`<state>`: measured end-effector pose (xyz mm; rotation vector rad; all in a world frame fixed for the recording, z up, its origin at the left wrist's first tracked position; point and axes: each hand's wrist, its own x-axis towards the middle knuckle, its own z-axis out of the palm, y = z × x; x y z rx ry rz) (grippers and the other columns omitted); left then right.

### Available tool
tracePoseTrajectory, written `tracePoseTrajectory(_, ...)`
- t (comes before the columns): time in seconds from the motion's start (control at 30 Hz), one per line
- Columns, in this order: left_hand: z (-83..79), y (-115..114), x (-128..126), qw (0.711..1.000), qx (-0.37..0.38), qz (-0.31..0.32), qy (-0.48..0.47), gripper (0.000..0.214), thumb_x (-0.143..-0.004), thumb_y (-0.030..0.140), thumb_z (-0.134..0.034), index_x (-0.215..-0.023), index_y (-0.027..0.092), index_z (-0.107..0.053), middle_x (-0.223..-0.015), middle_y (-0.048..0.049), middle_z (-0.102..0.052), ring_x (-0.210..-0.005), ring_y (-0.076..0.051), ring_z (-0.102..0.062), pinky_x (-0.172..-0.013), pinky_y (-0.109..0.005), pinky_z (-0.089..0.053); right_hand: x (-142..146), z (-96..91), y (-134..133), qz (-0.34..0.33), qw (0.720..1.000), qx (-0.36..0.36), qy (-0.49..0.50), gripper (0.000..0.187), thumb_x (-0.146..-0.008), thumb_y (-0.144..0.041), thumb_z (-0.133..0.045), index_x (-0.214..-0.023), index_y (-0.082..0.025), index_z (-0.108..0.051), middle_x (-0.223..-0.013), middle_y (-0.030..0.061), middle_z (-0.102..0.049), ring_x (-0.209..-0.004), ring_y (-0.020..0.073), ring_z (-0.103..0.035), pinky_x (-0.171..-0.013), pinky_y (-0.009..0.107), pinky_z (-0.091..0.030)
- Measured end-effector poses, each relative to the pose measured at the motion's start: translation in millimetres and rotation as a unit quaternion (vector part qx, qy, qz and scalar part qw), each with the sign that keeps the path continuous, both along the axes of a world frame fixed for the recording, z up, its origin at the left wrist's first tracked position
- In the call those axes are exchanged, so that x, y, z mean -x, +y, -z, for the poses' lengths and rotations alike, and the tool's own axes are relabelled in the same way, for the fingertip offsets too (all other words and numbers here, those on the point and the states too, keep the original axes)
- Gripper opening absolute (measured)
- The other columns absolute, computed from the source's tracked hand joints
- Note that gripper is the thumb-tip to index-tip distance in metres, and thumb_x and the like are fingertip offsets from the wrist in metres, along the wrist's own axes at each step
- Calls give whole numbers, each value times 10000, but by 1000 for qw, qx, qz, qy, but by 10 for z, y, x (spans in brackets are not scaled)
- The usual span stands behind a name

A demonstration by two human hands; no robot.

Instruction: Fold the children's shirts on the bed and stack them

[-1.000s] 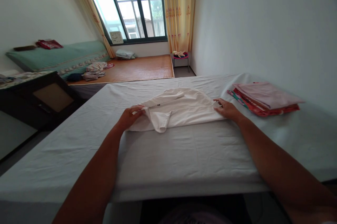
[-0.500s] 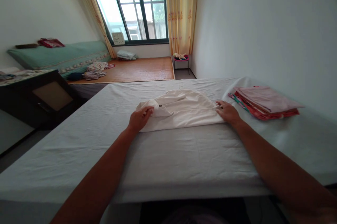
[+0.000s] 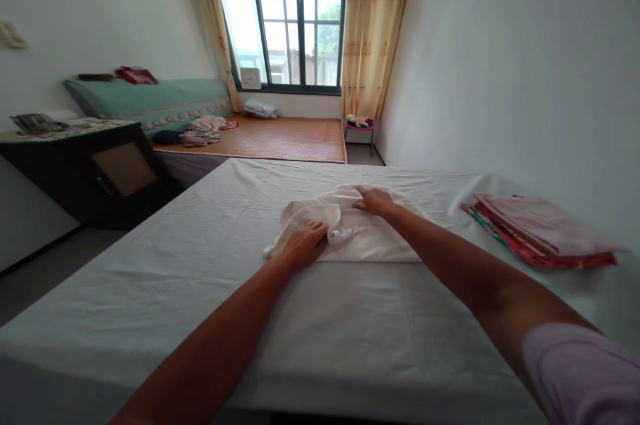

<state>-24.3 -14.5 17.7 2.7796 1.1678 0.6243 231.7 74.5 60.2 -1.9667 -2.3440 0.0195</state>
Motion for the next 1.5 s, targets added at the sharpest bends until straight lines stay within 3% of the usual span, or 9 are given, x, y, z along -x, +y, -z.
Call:
tracePoseTrajectory(0.17, 10, 25, 23, 1000, 2, 18, 1, 123, -869, 209, -480, -885, 202, -602, -958, -82, -642, -927, -211, -592, -804, -321, -470, 386, -213, 628, -17, 998, 17, 56, 245, -857, -366, -592, -1001, -201, -702, -971, 124, -720, -934, 254, -662, -834, 356, -485)
tracePoseTrajectory(0.37, 28, 55, 54, 998, 25, 27, -55, 258, -871, 192, -491, -1110, 216, -585, -1137, -91, -630, -1058, -214, -579, -910, -348, -471, 819, -602, 1026, -124, 965, -65, 224, 438, -946, -345, -462, -1351, -180, -470, -1203, 106, -649, -1112, 178, -585, -900, 315, -481)
tracePoseTrajectory(0.5, 53, 98, 82, 996, 17, 10, -87, 418, -845, 147, -494, -1252, 235, -521, -1282, -101, -564, -1170, -228, -531, -1006, -394, -435, 818, -608, 752, -114, 950, -51, 287, 373, -925, -410, -517, -1201, -165, -572, -1196, 133, -649, -1066, 216, -620, -919, 350, -481)
tracePoseTrajectory(0.63, 57, 178, 116, 989, -13, -105, -104, 378, -830, 113, -470, -1191, 182, -559, -1239, -130, -572, -1169, -267, -517, -1018, -429, -421, 627, -453, 246, -12, 932, 219, 288, 655, -891, -699, -334, -1084, -123, -579, -866, 159, -722, -664, 217, -687, -631, 335, -539)
tracePoseTrajectory(0.77, 69, 240, 151, 972, -10, -205, -112, 434, -838, 158, -490, -1271, 157, -505, -1306, -151, -531, -1208, -312, -482, -985, -458, -435, 531, -223, -141, -3, 897, 319, 306, 742, -747, -812, -458, -1057, -151, -589, -765, 115, -724, -616, 195, -674, -524, 258, -496)
tracePoseTrajectory(0.9, 102, 260, 182, 971, -6, -214, -111, 536, -822, 181, -529, -1350, 173, -440, -1368, -158, -488, -1262, -319, -444, -997, -466, -428, 618, -96, -179, -80, 880, 302, 357, 476, -629, -495, -812, -937, -171, -650, -825, 59, -730, -673, 153, -660, -533, 206, -467)
tracePoseTrajectory(1.1, 114, 276, 232, 962, 30, -241, -126, 541, -838, 216, -534, -1370, 186, -435, -1393, -158, -480, -1286, -313, -437, -1018, -472, -416, 533, -288, 60, -83, 887, 22, 454, 285, -815, -403, -652, -976, -168, -660, -905, 61, -711, -802, 133, -653, -729, 246, -496)
tracePoseTrajectory(1.3, 117, 313, 202, 957, 72, -265, -89, 467, -926, 284, -447, -1382, 186, -442, -1338, -126, -564, -1267, -270, -468, -1015, -443, -411, 311, -131, -290, -288, 867, 280, 294, 761, -516, -360, -868, -1206, -186, -598, -1128, 81, -665, -997, 198, -619, -830, 276, -491)
tracePoseTrajectory(1.5, 102, 359, 255, 957, 63, -260, -111, 441, -850, 235, -547, -1291, 207, -550, -1203, -93, -638, -1147, -261, -542, -968, -400, -447, 287, 272, -417, -223, 868, 94, 433, 295, -715, -211, -651, -1009, -187, -651, -895, 13, -675, -768, 127, -593, -728, 260, -480)
